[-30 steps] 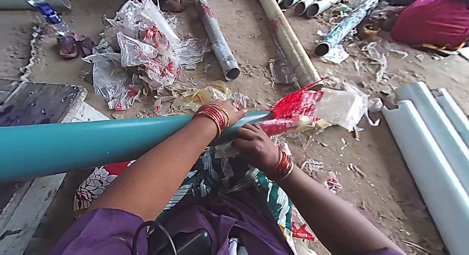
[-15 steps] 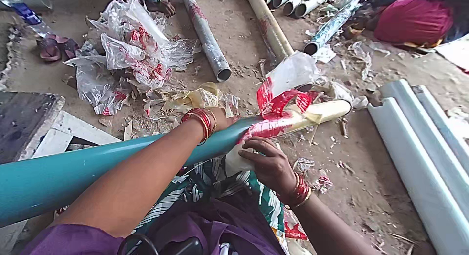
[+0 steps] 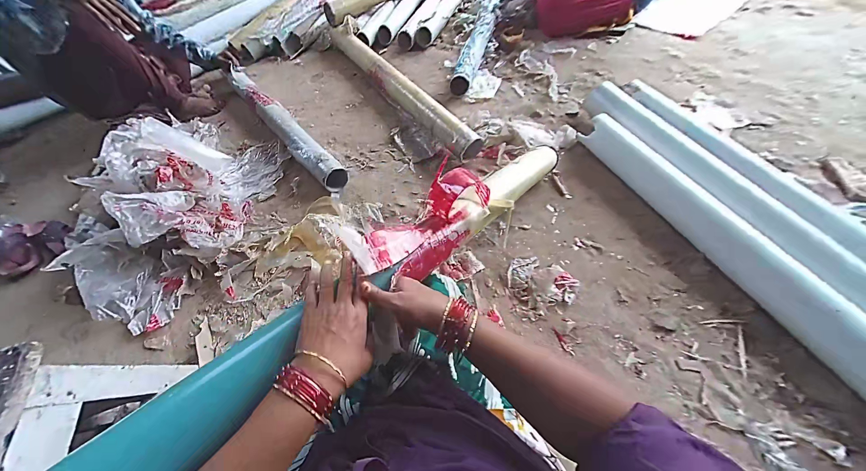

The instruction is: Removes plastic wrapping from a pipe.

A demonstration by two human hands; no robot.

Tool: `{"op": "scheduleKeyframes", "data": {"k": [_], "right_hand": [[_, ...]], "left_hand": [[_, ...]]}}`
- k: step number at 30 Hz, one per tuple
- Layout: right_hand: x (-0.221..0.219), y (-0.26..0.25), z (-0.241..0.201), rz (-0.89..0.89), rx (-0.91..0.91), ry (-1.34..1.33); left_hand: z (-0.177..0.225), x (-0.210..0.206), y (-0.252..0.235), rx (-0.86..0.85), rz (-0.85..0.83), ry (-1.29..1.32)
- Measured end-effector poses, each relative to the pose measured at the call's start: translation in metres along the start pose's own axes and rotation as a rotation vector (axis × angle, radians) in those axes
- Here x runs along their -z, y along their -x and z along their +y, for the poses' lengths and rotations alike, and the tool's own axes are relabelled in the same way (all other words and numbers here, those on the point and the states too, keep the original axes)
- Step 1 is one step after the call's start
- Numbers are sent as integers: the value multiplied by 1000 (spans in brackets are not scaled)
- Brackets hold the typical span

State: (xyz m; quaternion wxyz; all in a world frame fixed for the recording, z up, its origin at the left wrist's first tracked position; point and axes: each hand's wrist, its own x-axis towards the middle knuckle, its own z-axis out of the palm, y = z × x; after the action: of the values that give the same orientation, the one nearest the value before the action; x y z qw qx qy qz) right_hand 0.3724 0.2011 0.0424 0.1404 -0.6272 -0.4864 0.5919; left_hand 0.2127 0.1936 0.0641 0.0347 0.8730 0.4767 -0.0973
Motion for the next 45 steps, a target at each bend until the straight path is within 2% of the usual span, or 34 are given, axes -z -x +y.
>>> {"op": "scheduleKeyframes", "data": {"k": [3, 4, 5, 8, 10, 14, 18, 26, 29, 32, 33, 35, 36, 37, 40, 43, 45], "right_hand": [[0, -2, 11, 5, 91, -112], [-2, -5, 16, 29, 146, -124], [-4, -6, 20, 63, 190, -135], [-7, -10, 27, 138, 275, -241], [-4, -9, 27, 138, 296, -255], [0, -3, 34, 148, 330, -293], [-11, 0, 49, 185, 251, -534], [-26, 7, 55, 317, 261, -774], [-20, 5, 63, 282, 254, -583], [5, 2, 64, 165, 169, -160], [16, 1, 61, 179, 170, -19], [31, -1, 58, 409, 339, 242], [38, -6, 58, 560, 504, 333], [48, -14, 56, 631, 661, 373], [73, -48, 52, 536, 935, 434], [80, -68, 50, 438, 949, 583], [79, -77, 51, 440, 988, 604]], "left_hand": [[7, -29, 12, 51, 262, -176], [5, -33, 10, 62, 290, -232], [5, -29, 8, 89, 227, -240], [6, 8, -7, 211, -206, -133], [3, 20, -15, 258, -322, -60], [3, 25, -20, 305, -359, 9], [4, 15, -24, 344, -399, 85], [2, 14, -31, 327, -434, 85], [3, 14, -30, 325, -445, 64], [4, 9, -30, 348, -438, 71], [1, 8, -32, 351, -433, 84], [-4, 6, -35, 345, -442, 117], [-7, 6, -35, 342, -453, 127], [-8, 6, -36, 340, -457, 133], [-8, 6, -36, 337, -460, 131], [-12, 6, -39, 339, -472, 148], [-17, 4, -41, 330, -481, 169]]}}
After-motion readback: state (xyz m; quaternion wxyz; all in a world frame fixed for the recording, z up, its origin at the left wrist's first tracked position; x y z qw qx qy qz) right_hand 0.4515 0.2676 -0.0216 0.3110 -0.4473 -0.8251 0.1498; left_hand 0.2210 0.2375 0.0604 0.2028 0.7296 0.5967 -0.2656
